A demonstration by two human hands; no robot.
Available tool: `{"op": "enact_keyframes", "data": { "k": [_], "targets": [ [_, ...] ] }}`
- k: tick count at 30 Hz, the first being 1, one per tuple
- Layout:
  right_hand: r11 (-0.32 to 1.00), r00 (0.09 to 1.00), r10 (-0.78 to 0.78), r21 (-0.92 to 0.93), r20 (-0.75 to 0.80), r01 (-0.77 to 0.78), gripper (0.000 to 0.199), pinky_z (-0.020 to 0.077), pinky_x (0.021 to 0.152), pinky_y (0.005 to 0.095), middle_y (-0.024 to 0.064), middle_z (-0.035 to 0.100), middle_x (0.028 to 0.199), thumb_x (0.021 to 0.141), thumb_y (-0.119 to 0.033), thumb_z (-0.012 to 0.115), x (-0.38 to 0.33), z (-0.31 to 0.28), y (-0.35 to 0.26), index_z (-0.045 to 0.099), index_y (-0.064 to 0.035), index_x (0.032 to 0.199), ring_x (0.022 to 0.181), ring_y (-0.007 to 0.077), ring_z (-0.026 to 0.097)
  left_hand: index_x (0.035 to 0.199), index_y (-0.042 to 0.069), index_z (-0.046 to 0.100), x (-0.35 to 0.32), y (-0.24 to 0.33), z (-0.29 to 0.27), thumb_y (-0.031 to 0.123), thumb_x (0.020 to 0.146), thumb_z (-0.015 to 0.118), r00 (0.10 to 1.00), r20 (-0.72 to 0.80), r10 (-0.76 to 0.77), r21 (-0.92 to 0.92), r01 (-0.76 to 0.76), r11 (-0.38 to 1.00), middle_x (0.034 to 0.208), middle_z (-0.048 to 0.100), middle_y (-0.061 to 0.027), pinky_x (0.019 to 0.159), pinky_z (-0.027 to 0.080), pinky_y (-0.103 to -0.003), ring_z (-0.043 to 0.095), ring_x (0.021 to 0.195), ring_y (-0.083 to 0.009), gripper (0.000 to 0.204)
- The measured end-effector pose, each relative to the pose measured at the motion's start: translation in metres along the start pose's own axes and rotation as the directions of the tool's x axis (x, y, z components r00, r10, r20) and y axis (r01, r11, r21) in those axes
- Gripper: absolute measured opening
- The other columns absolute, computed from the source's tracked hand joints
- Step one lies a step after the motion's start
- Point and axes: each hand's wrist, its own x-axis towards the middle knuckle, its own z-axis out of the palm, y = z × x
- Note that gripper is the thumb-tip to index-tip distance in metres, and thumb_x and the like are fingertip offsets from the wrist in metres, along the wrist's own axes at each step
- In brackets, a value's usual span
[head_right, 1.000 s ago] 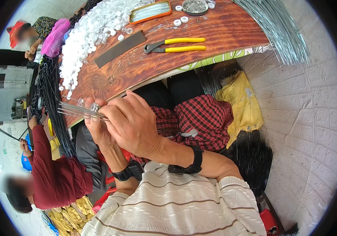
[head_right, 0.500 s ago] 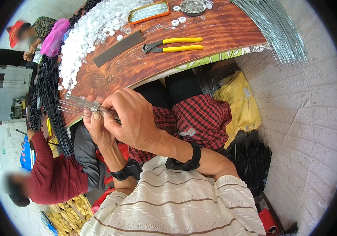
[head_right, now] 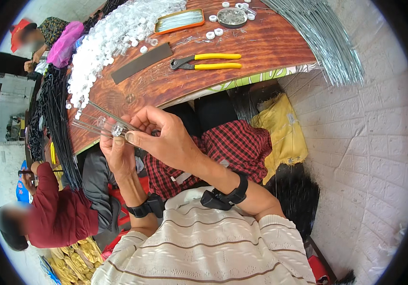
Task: The recorder is assembling the rib structure of an umbrella by inserting metal rods into a central hub and securing them using pliers.
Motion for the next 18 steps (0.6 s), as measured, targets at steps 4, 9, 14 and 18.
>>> {"op": "enact_keyframes", "data": {
  "k": [4, 9, 14, 18],
  "targets": [
    [0.987, 0.997, -0.077, -0.139, 0.015, 0.078, 0.015, 0.0465, 0.062, 0.023, 0.0041, 0.062, 0.073, 0.08, -0.009, 0.07, 0.001, -0.002, -0.007, 0.059, 0.0006, 0.084, 0.068, 0.0062, 0.056, 0.121, -0.007, 0.052, 0.002, 0.004, 0.006, 0.011, 0.082, 0.072, 1.0, 0.0, 0.012, -0.058, -0.012, 0.998, 0.112, 0.063, -0.0228, 0.088, 0.051, -0.036, 0.065, 0.098, -0.0247, 0.047],
    [0.961, 0.993, -0.037, -0.27, 0.116, 0.068, 0.014, 0.0473, 0.061, 0.0258, 0.0046, 0.063, 0.074, 0.078, -0.009, 0.07, 0.013, -0.009, -0.025, 0.059, -0.0009, 0.081, 0.066, 0.0106, 0.058, 0.119, -0.007, 0.053, 0.006, 0.014, 0.012, 0.012, 0.079, 0.076, 1.0, -0.004, -0.025, 0.003, 0.025, 1.0, 0.11, 0.063, -0.0239, 0.088, 0.052, -0.037, 0.066, 0.096, -0.0257, 0.05],
    [0.801, 0.974, -0.223, -0.565, 0.028, 0.2, 0.013, 0.0476, 0.061, 0.0302, 0.0079, 0.063, 0.076, 0.076, -0.008, 0.071, 0.005, -0.001, -0.029, 0.06, -0.0029, 0.081, 0.069, 0.0205, 0.062, 0.113, -0.005, 0.055, 0.013, 0.012, 0.022, 0.012, 0.077, 0.077, 0.998, -0.048, -0.037, -0.021, 0.036, 0.999, 0.107, 0.065, -0.0198, 0.087, 0.052, -0.036, 0.065, 0.096, -0.0231, 0.046],
    [0.761, 0.935, -0.353, -0.592, -0.033, 0.266, 0.014, 0.0478, 0.063, 0.0327, 0.0099, 0.063, 0.079, 0.075, -0.007, 0.07, 0.002, 0.0, -0.019, 0.061, -0.0026, 0.085, 0.073, 0.0251, 0.062, 0.109, -0.003, 0.056, 0.011, 0.0, 0.014, 0.008, 0.076, 0.077, 0.992, -0.106, -0.068, -0.1, 0.058, 0.993, 0.103, 0.065, -0.0149, 0.084, 0.052, -0.033, 0.064, 0.094, -0.0202, 0.041]
  ]
}}
